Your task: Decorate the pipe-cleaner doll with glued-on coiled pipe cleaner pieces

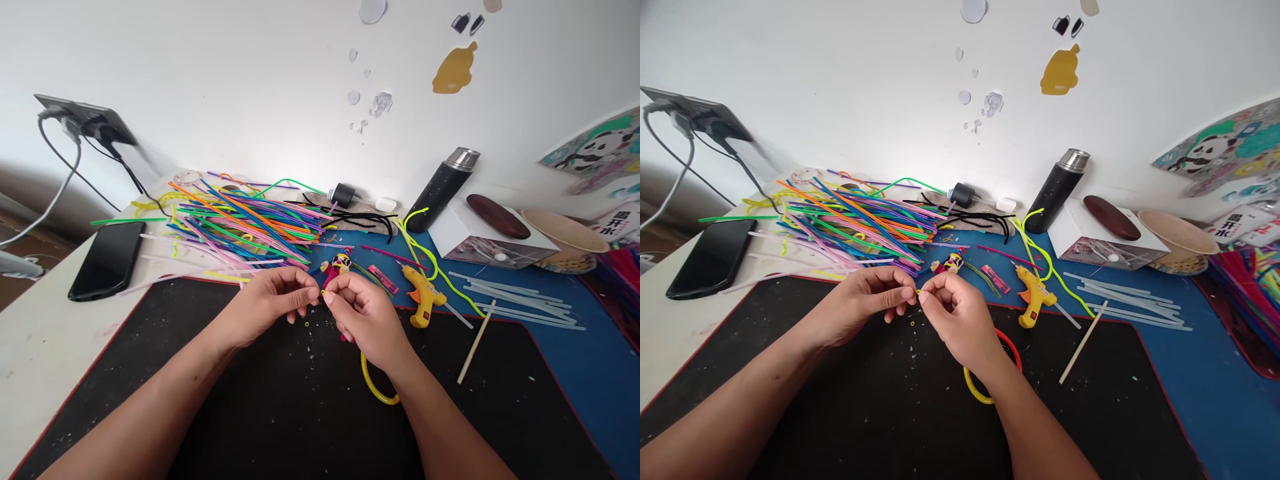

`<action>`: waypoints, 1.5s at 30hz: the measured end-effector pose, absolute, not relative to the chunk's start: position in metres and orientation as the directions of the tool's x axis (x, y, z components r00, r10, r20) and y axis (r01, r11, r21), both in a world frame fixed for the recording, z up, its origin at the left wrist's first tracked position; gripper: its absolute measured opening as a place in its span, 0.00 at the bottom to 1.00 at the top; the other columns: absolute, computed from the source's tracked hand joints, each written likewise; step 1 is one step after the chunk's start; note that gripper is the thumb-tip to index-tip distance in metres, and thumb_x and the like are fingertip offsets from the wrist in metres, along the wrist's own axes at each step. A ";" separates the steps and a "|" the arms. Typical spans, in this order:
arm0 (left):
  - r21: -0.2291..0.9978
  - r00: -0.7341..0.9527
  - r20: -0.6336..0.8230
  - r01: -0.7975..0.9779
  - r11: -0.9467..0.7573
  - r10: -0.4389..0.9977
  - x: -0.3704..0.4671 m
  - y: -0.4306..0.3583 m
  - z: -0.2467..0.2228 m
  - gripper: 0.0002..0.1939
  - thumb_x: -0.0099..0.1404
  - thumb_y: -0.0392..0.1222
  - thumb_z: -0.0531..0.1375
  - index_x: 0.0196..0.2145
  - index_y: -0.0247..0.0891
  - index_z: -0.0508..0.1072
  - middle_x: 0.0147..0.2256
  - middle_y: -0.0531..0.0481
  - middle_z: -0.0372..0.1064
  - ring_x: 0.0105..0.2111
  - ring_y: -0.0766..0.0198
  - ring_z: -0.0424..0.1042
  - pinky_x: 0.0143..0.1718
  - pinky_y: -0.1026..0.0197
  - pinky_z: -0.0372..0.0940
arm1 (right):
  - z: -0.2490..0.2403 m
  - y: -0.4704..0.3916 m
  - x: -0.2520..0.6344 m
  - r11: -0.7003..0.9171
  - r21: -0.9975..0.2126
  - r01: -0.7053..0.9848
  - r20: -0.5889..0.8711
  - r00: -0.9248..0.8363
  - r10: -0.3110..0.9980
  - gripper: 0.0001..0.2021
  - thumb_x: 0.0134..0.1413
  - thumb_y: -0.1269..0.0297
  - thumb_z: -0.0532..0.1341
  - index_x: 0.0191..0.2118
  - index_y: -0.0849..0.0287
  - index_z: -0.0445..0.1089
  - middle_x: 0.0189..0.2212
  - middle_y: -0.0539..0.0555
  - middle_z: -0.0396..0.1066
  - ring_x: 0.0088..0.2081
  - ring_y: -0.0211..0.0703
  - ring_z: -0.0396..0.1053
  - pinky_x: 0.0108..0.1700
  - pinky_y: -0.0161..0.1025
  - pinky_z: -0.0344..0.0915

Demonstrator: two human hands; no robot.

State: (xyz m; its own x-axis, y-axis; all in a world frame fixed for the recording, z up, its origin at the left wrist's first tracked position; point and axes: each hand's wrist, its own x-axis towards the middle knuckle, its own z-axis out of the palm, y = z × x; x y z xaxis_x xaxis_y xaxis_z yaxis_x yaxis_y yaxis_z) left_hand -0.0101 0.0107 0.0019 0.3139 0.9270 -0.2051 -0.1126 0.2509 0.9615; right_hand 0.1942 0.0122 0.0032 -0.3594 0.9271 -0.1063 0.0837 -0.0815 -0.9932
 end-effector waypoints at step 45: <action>0.933 0.292 -0.356 0.056 0.355 0.888 -0.005 0.011 0.002 0.17 0.56 0.53 0.69 0.31 0.36 0.74 0.23 0.57 0.63 0.22 0.70 0.59 0.23 0.67 0.52 | -0.001 0.010 0.191 0.133 -0.921 0.367 -0.013 -0.370 0.929 0.04 0.65 0.62 0.62 0.38 0.55 0.70 0.22 0.44 0.63 0.23 0.37 0.60 0.26 0.35 0.57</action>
